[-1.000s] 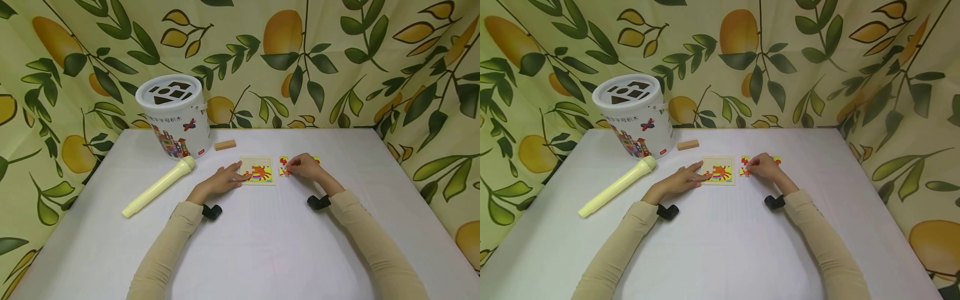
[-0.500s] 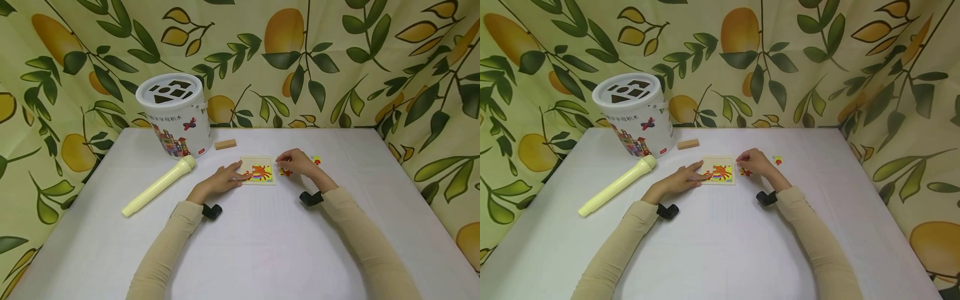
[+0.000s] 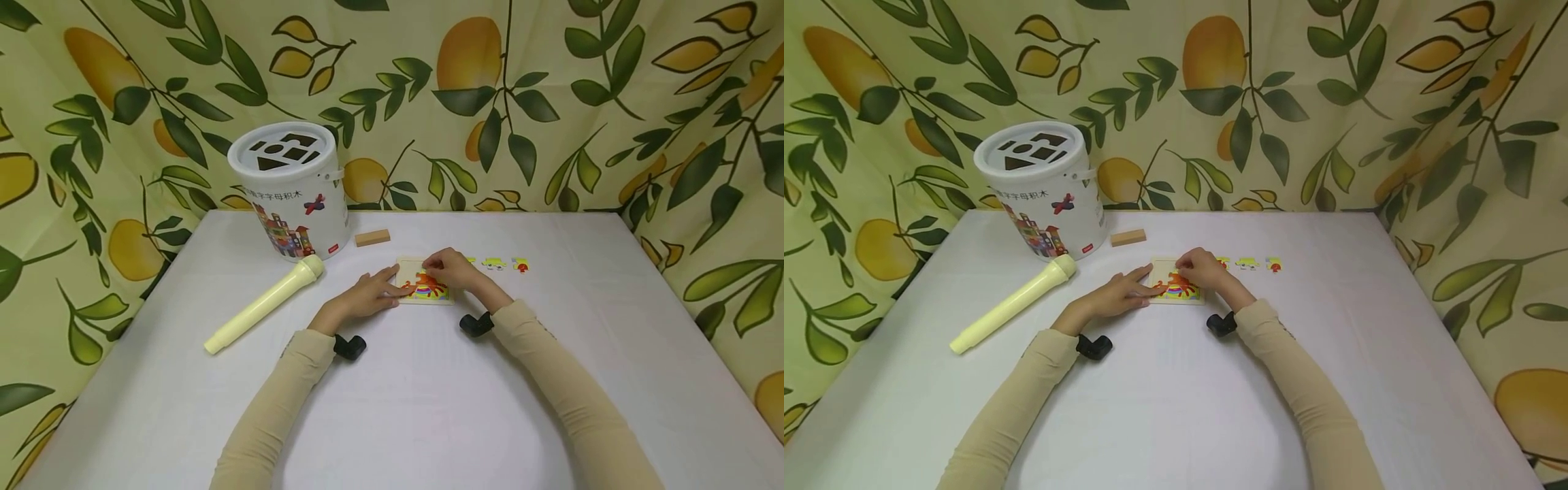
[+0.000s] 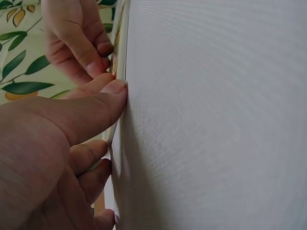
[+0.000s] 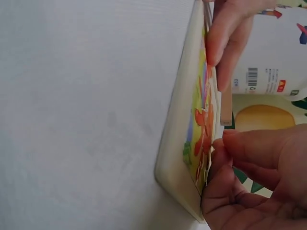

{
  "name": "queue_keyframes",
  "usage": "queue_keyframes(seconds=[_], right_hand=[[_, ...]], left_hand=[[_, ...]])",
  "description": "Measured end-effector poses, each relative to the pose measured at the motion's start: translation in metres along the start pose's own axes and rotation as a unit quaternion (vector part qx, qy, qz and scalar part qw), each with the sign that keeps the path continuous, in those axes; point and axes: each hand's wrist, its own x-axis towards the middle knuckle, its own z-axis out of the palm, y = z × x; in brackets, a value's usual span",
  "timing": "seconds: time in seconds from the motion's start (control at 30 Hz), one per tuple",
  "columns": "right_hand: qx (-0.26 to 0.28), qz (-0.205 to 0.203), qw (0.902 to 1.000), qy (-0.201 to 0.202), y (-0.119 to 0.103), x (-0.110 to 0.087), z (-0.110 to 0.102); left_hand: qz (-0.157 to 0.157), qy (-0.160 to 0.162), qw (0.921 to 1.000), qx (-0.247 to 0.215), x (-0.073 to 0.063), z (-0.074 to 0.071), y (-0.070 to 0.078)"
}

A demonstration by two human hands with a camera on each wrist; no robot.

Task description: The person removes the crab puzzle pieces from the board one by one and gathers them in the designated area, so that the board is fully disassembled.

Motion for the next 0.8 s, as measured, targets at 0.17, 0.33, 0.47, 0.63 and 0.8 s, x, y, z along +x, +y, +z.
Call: queue_keyframes(seconds=[0.17, 0.33, 0.47, 0.63, 0.8], right_hand=[[-0.012, -0.009, 0.9999, 0.002, -0.0012, -0.0005, 0.0026], [-0.019, -0.009, 0.9998, 0.002, -0.0020, -0.0015, 0.0040], [-0.029, -0.017, 0.9994, 0.007, -0.0003, -0.0008, 0.0058], [-0.025, -0.023, 0.9994, 0.011, 0.0005, -0.0008, 0.0068], [-0.025, -0.023, 0.9992, 0.018, -0.0002, -0.0031, 0.0050]], left_hand=[[0.001, 0.002, 1.0000, 0.001, -0.0002, -0.0011, 0.0011], [-0.002, -0.003, 1.0000, -0.002, 0.0002, -0.0006, 0.0012], [-0.006, -0.002, 1.0000, -0.001, -0.0003, -0.0008, 0.0019], [-0.005, -0.003, 1.0000, 0.002, -0.0009, -0.0012, 0.0026], [-0.006, -0.003, 1.0000, -0.001, 0.0002, -0.0011, 0.0017]])
